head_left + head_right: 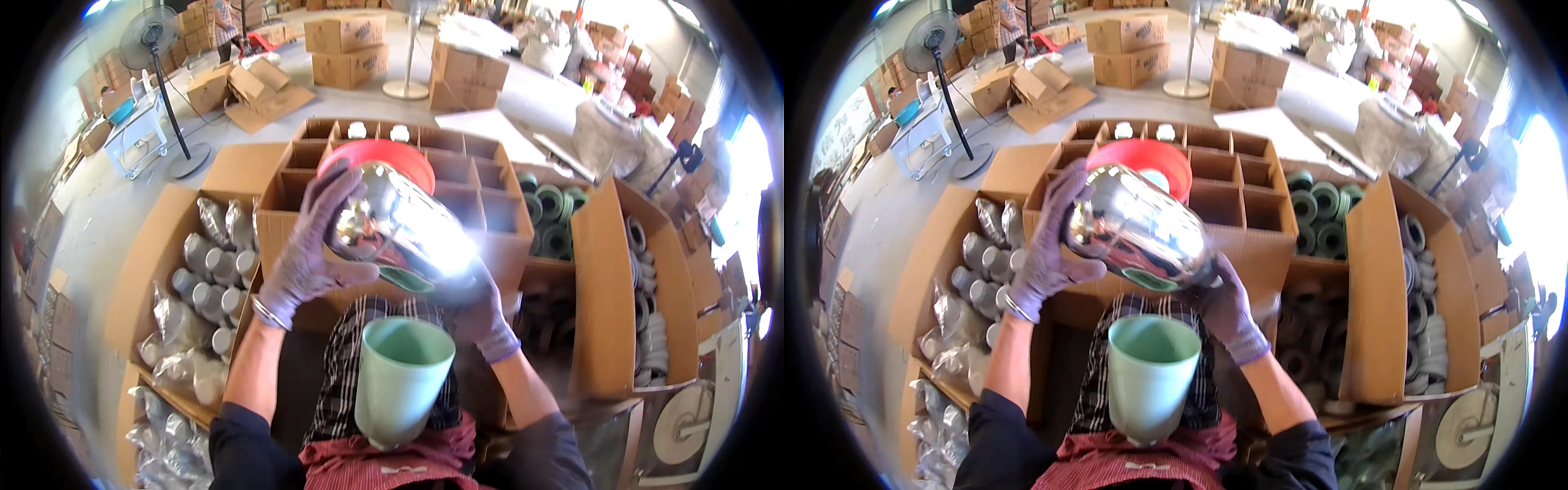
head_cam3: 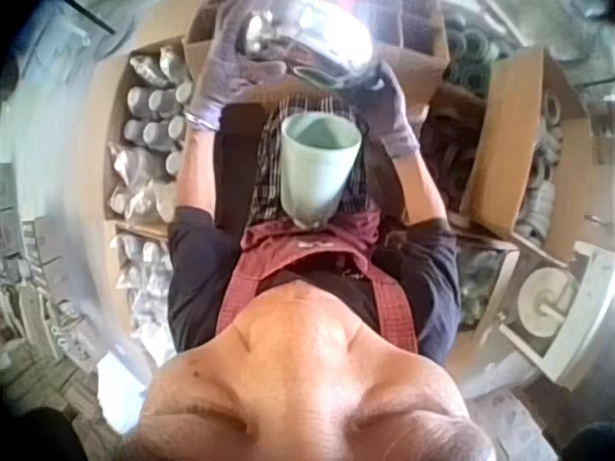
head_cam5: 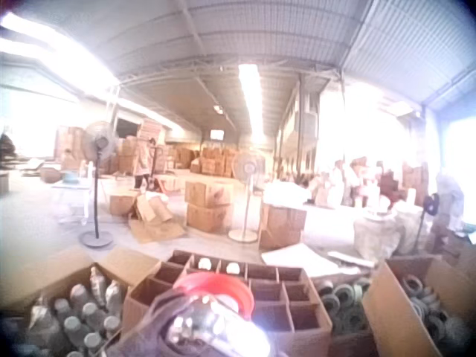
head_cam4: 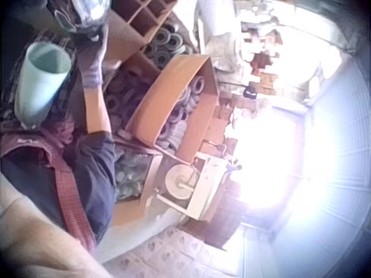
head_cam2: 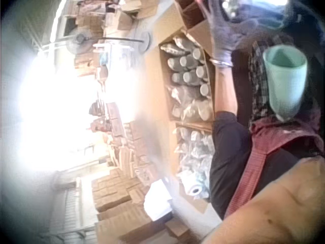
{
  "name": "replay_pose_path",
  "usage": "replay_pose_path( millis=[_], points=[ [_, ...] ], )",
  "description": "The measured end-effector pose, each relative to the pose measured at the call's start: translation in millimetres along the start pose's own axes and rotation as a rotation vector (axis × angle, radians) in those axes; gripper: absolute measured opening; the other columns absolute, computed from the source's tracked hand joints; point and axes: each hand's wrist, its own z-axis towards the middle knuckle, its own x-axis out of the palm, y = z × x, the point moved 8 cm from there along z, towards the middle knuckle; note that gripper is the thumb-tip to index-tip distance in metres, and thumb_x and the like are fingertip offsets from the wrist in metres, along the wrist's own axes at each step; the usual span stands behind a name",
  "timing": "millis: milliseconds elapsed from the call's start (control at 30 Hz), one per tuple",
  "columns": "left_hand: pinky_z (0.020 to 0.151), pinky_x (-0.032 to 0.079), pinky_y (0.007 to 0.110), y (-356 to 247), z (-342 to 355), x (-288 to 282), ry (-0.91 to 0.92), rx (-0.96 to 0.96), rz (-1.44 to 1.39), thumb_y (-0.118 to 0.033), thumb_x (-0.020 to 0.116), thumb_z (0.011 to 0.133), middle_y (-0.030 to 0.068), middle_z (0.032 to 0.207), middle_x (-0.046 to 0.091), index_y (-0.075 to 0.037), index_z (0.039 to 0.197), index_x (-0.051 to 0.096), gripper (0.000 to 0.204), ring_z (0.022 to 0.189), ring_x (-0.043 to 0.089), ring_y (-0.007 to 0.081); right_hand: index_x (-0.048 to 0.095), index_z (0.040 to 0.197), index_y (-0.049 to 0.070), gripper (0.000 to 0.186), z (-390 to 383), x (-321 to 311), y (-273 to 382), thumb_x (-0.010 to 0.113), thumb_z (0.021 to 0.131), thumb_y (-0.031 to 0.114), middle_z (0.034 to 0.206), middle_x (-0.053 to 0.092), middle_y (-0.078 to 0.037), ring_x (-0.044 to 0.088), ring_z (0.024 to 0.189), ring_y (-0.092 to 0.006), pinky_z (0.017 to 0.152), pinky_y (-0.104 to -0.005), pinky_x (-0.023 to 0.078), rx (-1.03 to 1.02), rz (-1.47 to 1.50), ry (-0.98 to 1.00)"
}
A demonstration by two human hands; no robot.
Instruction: The person assembles and packs thermoses by inserting glass liners and components into plastic outer shells, placing them into plastic bags, and organizing them into cardboard boxes.
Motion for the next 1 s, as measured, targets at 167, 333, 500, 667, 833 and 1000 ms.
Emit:
replay_pose_path(
  millis=[167, 333, 500, 667, 833, 1000],
  points=[
    [0.107, 0.042, 0.039, -39.3, 11.0, -18.4, 0.069, -0.018, 0.274, -0.037, 0.087, 0.063, 0.0157, 0.134, 0.052, -0.006, 0.137, 0.05, 0.088, 0.126, 0.052, 0.0295, 0.058, 0.098, -0.001, 0.039, -15.0, 5.5, -16.1, 0.037, 0.105, 0.031, 0.098, 0.061, -0.015, 0.056, 0.087, -0.0276, 0.084, -0.0336, 0.046, -0.271, -1.0, 0.164],
    [0.103, 0.044, 0.04, -31.1, -13.5, 8.8, 0.351, -0.084, 0.369, -0.038, 0.085, 0.065, 0.0151, 0.127, 0.055, -0.008, 0.133, 0.054, 0.08, 0.118, 0.055, 0.0333, 0.058, 0.118, -0.003, 0.027, -60.2, -5.9, -12.7, 0.047, 0.099, 0.013, 0.11, 0.06, -0.011, 0.057, 0.107, -0.0206, 0.097, -0.0306, 0.043, -0.23, -0.823, -0.058],
    [0.093, 0.048, 0.042, -12.3, -114.4, -5.6, 0.398, -0.281, 0.503, -0.048, 0.076, 0.075, 0.0177, 0.124, 0.055, 0.002, 0.131, 0.05, 0.08, 0.108, 0.057, 0.0359, 0.049, 0.135, -0.001, 0.059, -186.6, -14.1, -52.5, 0.063, 0.086, 0.029, 0.136, 0.048, -0.022, 0.044, 0.129, -0.0376, 0.111, -0.0453, 0.032, -0.362, -1.06, 0.088],
    [0.103, 0.042, 0.034, 27.2, -298.8, -28.8, -0.086, -1.074, -0.117, -0.029, 0.062, 0.091, 0.0126, 0.129, 0.057, 0.002, 0.133, 0.049, 0.054, 0.121, 0.054, 0.0209, 0.043, 0.141, 0.001, 0.071, -226.2, 34.8, -84.9, 0.056, 0.089, 0.047, 0.149, 0.03, -0.03, 0.033, 0.138, -0.0458, 0.114, -0.0533, 0.026, -0.483, -0.925, 0.202],
    [0.108, 0.042, 0.037, 7.9, -316.6, 7.6, 0.265, -0.894, -0.214, -0.01, 0.064, 0.092, 0.012, 0.142, 0.052, -0.004, 0.144, 0.04, 0.058, 0.128, 0.052, 0.0217, 0.044, 0.137, 0.0, 0.082, -111.4, 103.7, -51.1, 0.069, 0.08, 0.053, 0.134, 0.049, -0.016, 0.05, 0.123, -0.0276, 0.108, -0.0382, 0.036, -0.121, -0.285, 0.353],
    [0.119, 0.025, 0.036, 14.2, -272.4, 53.7, 0.032, -1.126, -0.878, -0.019, 0.077, 0.083, 0.0091, 0.155, 0.034, -0.01, 0.154, 0.02, 0.092, 0.142, 0.033, 0.0206, 0.037, 0.143, -0.001, 0.1, -83.7, 141.2, -40.6, 0.086, 0.068, 0.042, 0.131, 0.05, -0.017, 0.049, 0.123, -0.031, 0.107, -0.0405, 0.036, -0.484, -0.855, 0.703]
  ],
)
